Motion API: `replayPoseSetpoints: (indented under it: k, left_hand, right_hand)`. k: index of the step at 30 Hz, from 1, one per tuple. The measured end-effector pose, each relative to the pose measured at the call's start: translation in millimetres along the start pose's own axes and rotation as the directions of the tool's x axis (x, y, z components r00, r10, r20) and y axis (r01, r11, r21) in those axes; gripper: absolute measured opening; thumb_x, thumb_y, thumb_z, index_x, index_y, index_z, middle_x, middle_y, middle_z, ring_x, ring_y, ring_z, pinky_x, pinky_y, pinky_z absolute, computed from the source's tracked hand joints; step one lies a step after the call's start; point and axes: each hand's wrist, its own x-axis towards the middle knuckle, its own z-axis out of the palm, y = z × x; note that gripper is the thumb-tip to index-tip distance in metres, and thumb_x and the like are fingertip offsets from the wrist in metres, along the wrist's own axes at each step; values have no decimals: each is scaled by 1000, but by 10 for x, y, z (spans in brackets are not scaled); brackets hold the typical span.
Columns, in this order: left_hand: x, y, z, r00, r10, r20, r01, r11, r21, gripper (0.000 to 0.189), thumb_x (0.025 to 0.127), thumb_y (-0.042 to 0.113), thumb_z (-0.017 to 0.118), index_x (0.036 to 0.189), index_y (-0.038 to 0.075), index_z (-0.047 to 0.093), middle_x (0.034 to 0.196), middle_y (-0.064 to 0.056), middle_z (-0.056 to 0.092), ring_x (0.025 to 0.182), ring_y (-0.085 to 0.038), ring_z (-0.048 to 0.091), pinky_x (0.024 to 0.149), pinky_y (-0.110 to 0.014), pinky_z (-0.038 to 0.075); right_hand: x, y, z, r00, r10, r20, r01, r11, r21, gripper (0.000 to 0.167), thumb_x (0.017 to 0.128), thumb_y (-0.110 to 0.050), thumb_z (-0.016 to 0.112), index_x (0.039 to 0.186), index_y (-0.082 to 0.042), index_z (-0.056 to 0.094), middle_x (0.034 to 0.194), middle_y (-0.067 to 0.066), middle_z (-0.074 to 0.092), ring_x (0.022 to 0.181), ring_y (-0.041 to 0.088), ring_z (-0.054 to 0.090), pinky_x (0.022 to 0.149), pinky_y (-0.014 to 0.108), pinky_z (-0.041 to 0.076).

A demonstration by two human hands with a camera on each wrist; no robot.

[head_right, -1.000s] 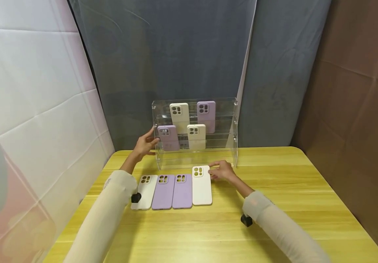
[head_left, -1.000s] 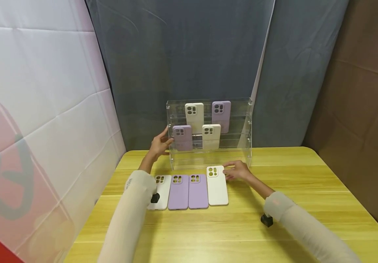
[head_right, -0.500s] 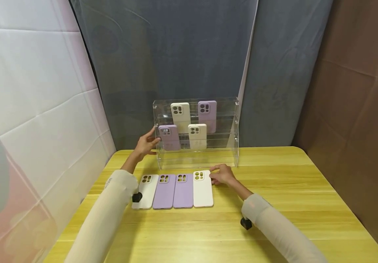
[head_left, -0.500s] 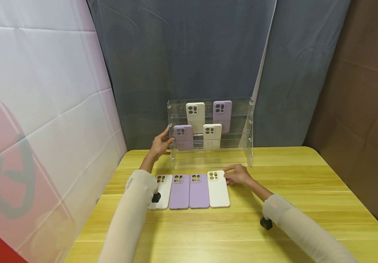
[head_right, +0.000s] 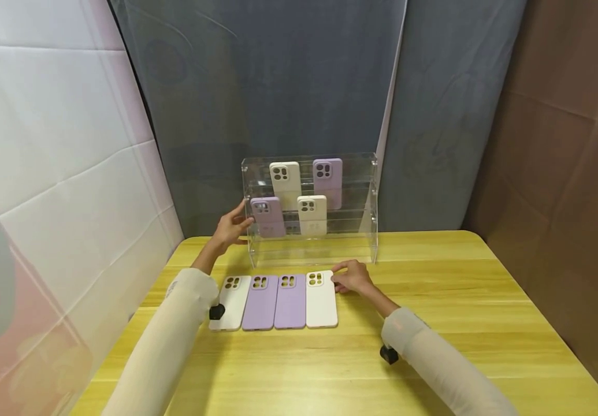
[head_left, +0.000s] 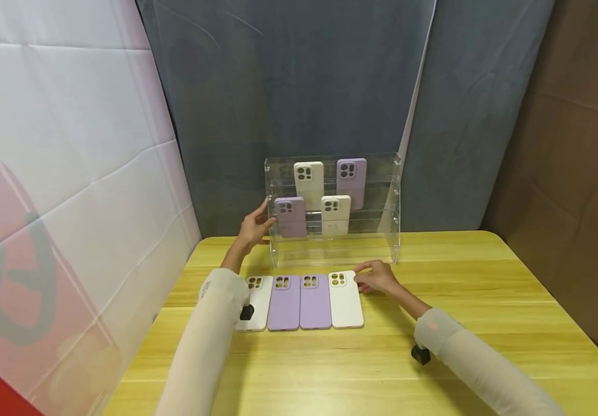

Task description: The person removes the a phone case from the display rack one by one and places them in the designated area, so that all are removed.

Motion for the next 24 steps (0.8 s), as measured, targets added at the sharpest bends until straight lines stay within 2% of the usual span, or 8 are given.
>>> replayPoseSetpoints:
  k: [13, 21, 24]
  left_hand:
    - [-7, 6, 14, 1000, -5, 8, 5, 999, -32, 70, 108, 18, 59, 165, 39, 23, 159, -26, 41, 138, -49, 49, 98, -69, 51]
    - [-13, 25, 11, 1000, -15, 2, 15, 1000, -16, 70, 108, 20, 58, 164, 40, 23, 159, -25, 41, 138, -48, 49, 96, -66, 54]
    - [-17, 19, 15, 1000, -12, 8, 12, 1000, -7, 70, 108, 19, 58, 165, 40, 22, 160, -25, 41, 138, -47, 49, 96, -65, 55]
  right_hand:
    - [-43, 7, -10, 999, -32, -18, 31, 999, -32, 23, 88, 2, 79, 109, 9, 75, 78, 21, 76, 61, 28, 75, 54, 31, 64]
    - [-51, 1, -50, 999, -37, -9, 37, 998, -43, 28, 85, 1, 82, 110, 9, 75, 78, 19, 76, 64, 29, 76, 56, 33, 65]
    - [-25, 3, -90, 999, -46, -10, 45, 995, -88, 30, 85, -5, 84, 112, 6, 76, 78, 16, 77, 65, 27, 76, 57, 32, 65]
